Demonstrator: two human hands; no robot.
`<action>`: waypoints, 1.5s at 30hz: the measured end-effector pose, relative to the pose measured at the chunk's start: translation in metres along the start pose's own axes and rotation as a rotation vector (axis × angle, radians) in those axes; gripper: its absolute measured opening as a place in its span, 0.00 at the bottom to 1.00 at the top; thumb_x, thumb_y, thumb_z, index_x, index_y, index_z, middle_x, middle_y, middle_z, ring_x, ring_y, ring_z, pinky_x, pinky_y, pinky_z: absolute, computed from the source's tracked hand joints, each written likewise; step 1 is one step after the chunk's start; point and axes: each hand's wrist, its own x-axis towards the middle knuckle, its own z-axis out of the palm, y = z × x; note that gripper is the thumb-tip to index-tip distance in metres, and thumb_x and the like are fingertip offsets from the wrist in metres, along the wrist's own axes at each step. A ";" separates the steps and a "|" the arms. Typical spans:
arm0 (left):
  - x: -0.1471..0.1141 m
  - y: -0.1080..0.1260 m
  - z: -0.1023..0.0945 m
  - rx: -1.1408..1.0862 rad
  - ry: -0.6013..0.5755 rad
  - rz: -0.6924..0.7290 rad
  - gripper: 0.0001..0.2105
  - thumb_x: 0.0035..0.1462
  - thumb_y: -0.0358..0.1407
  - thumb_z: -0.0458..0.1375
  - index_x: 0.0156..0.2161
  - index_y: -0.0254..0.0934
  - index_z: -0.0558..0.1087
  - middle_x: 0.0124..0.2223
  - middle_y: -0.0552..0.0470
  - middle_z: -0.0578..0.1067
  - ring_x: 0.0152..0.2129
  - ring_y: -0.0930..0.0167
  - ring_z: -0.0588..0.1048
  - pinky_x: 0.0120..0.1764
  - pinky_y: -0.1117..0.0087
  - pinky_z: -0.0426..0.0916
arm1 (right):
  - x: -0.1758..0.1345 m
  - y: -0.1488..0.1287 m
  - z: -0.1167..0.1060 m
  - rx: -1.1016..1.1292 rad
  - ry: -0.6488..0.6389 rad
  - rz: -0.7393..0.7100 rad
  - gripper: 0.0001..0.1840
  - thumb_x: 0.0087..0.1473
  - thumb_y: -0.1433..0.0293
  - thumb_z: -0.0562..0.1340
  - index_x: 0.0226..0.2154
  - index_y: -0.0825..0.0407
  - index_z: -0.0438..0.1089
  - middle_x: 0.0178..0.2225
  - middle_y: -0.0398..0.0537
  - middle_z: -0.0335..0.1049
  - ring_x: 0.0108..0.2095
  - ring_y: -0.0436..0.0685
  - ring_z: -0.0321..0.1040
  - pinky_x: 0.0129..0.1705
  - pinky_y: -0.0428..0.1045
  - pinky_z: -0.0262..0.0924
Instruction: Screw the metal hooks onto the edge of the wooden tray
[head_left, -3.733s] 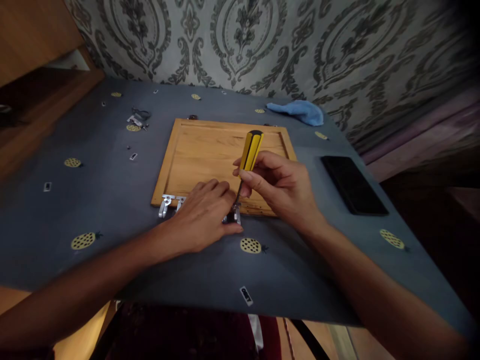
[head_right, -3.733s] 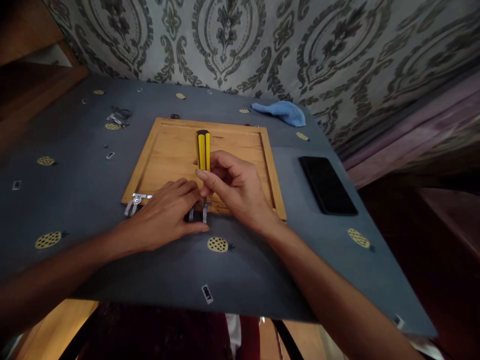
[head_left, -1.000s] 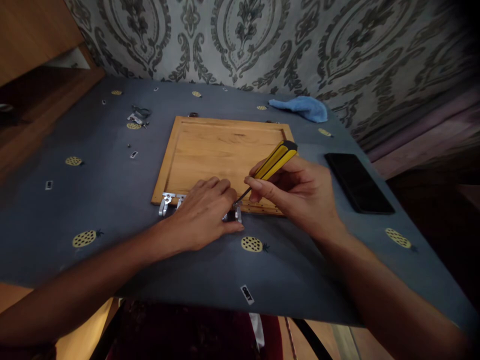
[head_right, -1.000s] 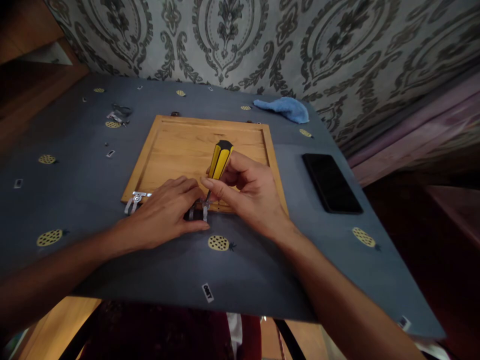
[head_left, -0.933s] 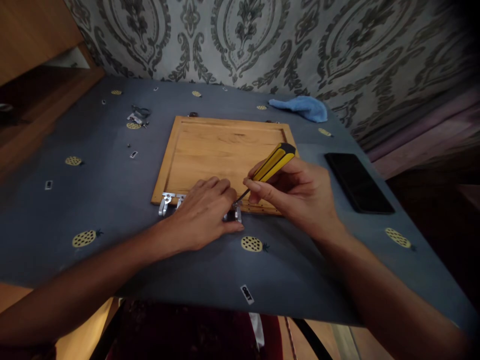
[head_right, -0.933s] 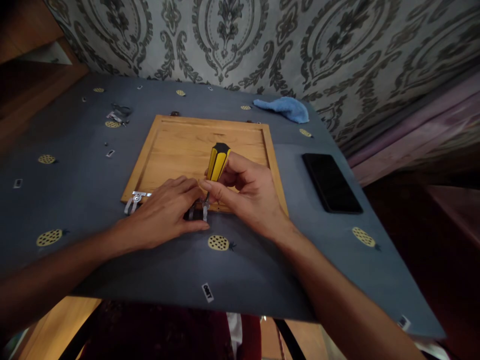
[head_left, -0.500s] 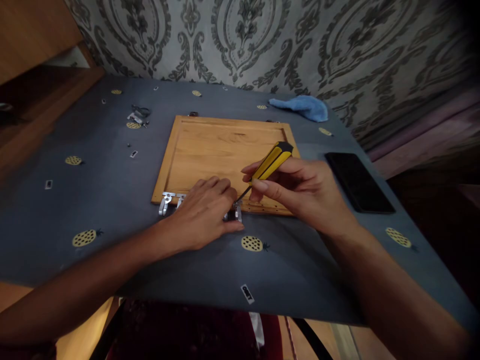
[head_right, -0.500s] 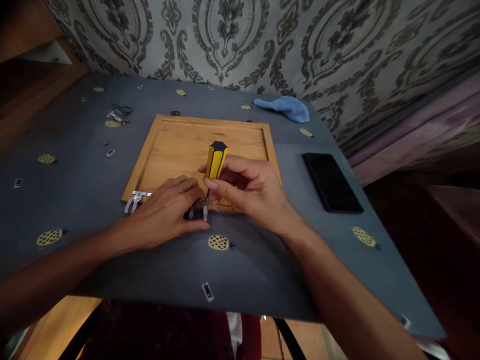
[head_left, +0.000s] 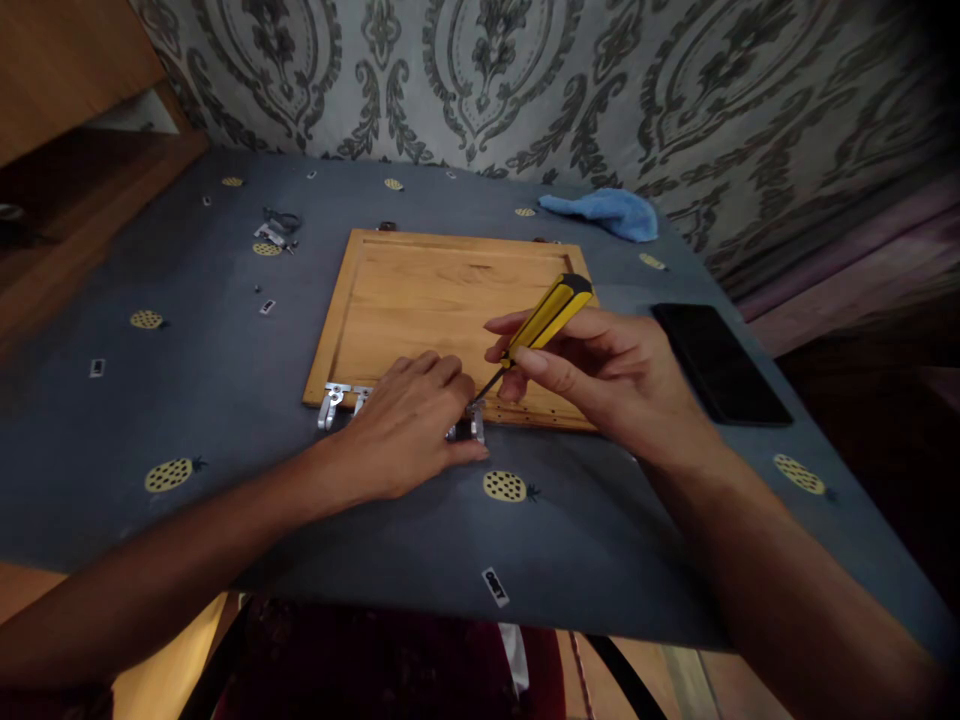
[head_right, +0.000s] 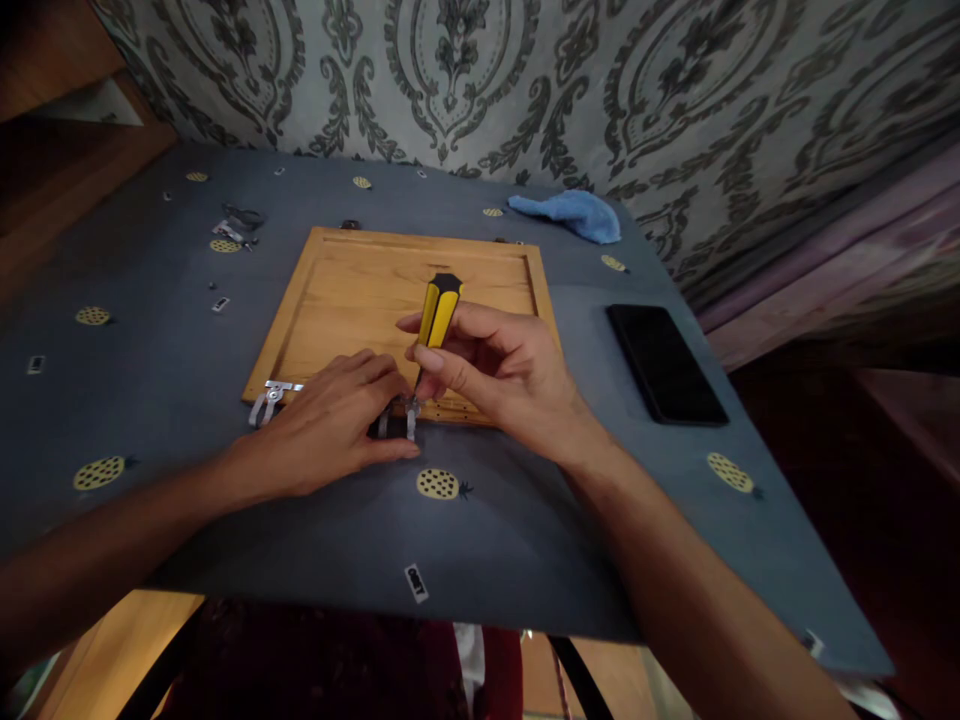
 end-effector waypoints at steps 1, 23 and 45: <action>0.000 0.000 0.000 -0.002 -0.003 -0.002 0.18 0.58 0.48 0.64 0.43 0.34 0.70 0.45 0.46 0.72 0.47 0.59 0.69 0.49 0.57 0.65 | 0.000 0.000 0.000 -0.011 0.012 -0.010 0.14 0.53 0.58 0.71 0.39 0.49 0.77 0.33 0.43 0.77 0.25 0.48 0.73 0.31 0.46 0.73; 0.000 0.000 -0.001 -0.013 0.004 -0.002 0.18 0.58 0.46 0.64 0.44 0.34 0.70 0.45 0.46 0.71 0.45 0.60 0.69 0.48 0.58 0.65 | -0.002 0.005 0.009 -0.087 0.257 -0.100 0.10 0.46 0.62 0.76 0.28 0.47 0.76 0.23 0.38 0.72 0.20 0.49 0.69 0.23 0.46 0.67; 0.000 0.001 -0.003 -0.021 0.001 -0.002 0.17 0.58 0.46 0.64 0.43 0.34 0.70 0.45 0.46 0.71 0.46 0.60 0.69 0.48 0.58 0.65 | -0.002 0.005 0.009 -0.100 0.209 -0.117 0.08 0.48 0.65 0.74 0.29 0.46 0.76 0.24 0.38 0.71 0.23 0.49 0.69 0.25 0.47 0.62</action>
